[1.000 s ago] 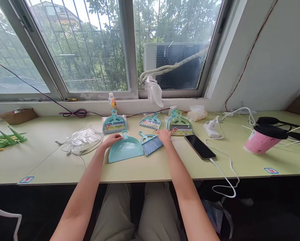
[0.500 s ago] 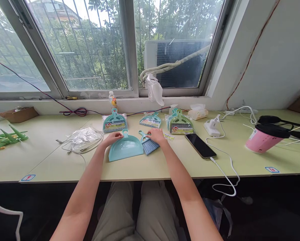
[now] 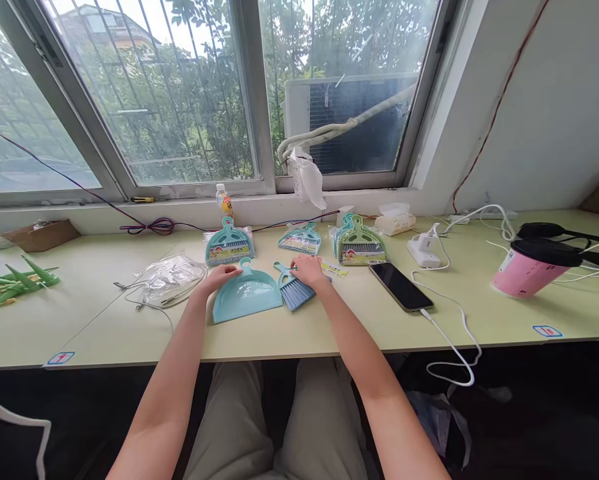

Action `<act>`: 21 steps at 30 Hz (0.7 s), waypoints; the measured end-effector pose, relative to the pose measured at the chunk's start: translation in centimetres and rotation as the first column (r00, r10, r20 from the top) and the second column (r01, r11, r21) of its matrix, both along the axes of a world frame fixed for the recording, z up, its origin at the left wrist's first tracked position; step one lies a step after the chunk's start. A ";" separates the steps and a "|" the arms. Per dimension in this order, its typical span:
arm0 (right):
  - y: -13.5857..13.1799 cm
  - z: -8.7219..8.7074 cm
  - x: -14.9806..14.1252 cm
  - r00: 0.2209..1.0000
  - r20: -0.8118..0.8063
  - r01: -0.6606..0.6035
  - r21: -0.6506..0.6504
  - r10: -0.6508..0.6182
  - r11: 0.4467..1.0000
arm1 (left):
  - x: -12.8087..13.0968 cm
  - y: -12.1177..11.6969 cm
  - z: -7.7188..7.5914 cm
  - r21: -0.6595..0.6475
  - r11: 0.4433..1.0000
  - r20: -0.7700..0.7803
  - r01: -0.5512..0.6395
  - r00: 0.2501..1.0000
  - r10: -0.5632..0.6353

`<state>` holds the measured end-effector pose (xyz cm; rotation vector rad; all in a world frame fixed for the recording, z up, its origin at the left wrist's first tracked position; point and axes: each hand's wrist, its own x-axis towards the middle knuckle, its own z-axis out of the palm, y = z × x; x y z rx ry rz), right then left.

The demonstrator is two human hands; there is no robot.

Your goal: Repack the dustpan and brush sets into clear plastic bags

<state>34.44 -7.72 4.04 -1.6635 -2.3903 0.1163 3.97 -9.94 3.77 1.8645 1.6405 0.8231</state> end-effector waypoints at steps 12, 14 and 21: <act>0.0 0.4 0.3 0.986 -0.144 0.118 0.263 -0.081 0.958 | -0.4 1.0 -1.2 0.068 0.995 0.013 -0.073 0.997 0.073; 0.1 0.5 0.3 0.978 -0.197 0.131 0.296 -0.074 0.946 | -0.7 1.4 -1.5 0.076 0.988 0.048 -0.132 0.991 0.128; 0.2 0.0 0.3 0.979 -0.175 -0.041 0.349 0.108 0.936 | -1.8 2.0 -1.8 0.213 0.950 0.067 -0.227 0.974 0.218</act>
